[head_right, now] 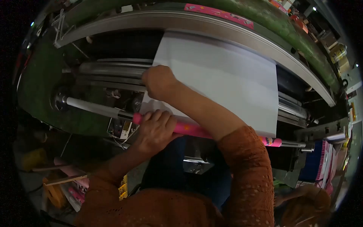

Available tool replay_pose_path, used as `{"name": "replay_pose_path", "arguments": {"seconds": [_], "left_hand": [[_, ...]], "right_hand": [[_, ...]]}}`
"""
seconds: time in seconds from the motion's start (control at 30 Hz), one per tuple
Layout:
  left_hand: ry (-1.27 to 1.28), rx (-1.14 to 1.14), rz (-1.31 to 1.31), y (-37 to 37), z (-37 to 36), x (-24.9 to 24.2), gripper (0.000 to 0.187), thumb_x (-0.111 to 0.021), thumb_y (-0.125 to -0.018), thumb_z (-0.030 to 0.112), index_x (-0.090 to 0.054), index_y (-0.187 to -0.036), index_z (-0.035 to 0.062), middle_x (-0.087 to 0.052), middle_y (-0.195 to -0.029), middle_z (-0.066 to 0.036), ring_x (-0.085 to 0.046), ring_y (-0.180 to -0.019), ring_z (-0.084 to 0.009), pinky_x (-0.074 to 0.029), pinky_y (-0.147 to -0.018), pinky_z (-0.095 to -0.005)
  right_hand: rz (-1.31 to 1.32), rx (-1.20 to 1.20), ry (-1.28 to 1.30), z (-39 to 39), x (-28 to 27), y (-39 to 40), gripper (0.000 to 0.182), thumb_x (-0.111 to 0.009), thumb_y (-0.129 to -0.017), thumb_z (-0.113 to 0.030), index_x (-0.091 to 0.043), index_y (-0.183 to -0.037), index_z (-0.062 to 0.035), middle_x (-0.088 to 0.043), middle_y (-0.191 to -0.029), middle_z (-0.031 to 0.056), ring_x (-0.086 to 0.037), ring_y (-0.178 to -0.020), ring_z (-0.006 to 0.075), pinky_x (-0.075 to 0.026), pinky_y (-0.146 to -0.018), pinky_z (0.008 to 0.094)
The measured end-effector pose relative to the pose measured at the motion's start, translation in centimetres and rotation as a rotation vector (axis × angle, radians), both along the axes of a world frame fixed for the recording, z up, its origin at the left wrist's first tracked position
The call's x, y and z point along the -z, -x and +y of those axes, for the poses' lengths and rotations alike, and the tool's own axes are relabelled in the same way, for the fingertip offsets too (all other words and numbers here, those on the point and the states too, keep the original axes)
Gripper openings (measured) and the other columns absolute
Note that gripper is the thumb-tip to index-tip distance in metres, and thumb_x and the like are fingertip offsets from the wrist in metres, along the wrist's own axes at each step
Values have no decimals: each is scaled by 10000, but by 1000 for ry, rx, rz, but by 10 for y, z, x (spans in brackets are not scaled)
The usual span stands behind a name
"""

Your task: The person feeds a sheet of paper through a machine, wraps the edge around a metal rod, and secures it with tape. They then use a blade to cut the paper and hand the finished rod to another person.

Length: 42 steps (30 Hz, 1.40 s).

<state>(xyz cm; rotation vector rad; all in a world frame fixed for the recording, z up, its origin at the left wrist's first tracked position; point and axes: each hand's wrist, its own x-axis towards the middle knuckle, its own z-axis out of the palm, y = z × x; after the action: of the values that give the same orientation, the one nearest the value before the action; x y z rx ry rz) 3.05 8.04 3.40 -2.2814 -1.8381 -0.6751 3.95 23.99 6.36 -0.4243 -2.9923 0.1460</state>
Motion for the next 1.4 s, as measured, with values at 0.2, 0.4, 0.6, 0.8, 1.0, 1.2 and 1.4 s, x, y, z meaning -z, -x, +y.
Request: {"name": "replay_pose_path", "arguments": {"seconds": [0.2,0.4,0.6,0.8,1.0,1.2,1.4], "left_hand": [[79,2,31,-3,3,1,424,-752,-703,325,-558,-965,56,-549,-917,-104,-530,-895,-304,-395,-773,-427],[87,-94,178,-6,1,3,465,-774,-641,335,-527,-941,78,-539,-901,-81,-536,-850,-287,-418,-739,-423],[0,-58,251,1,1,5,473,-781,-603,260,-517,-949,74,-530,-893,-99,-534,-836,-311,-433,-733,-444],[100,18,266,-71,33,9,381,-746,-678,203,-517,-950,63,-529,-881,-120,-551,-849,-312,-445,-731,-423],[-103,154,302,-296,127,11,103,-583,-804,180,-549,-852,96,-555,-816,-51,-574,-769,-212,-468,-660,-337],[-238,92,237,-462,187,17,52,-559,-793,169,-598,-765,148,-543,-709,-5,-559,-655,-150,-403,-554,-293],[-397,345,114,-460,177,5,422,-538,-806,120,-539,-1192,-52,-594,-1007,-131,-567,-884,-215,-439,-788,-338]], "right_hand": [[51,-107,-16,13,12,-11,114,-642,-675,-82,-697,-773,-70,-667,-772,136,-673,-791,328,-544,-686,414],[-84,-24,-6,51,-14,-168,60,-601,-725,-93,-657,-737,-81,-649,-741,137,-646,-726,348,-518,-656,437],[-498,212,-382,112,-40,-402,57,-650,-749,-153,-637,-717,-108,-664,-735,55,-668,-735,285,-524,-638,414],[683,526,-255,22,-82,-433,110,-664,-745,10,-580,-804,-31,-590,-764,111,-599,-698,317,-486,-608,380],[1103,979,49,-45,29,-476,97,-679,-783,16,-629,-862,-7,-619,-772,132,-615,-673,258,-485,-621,305],[1332,1420,173,-108,96,-561,86,-647,-882,-61,-619,-867,19,-570,-707,-5,-492,-667,39,-410,-612,209],[1576,1285,167,-98,80,-554,106,-611,-929,-102,-596,-900,-1,-624,-818,27,-554,-714,83,-447,-667,218]]}}
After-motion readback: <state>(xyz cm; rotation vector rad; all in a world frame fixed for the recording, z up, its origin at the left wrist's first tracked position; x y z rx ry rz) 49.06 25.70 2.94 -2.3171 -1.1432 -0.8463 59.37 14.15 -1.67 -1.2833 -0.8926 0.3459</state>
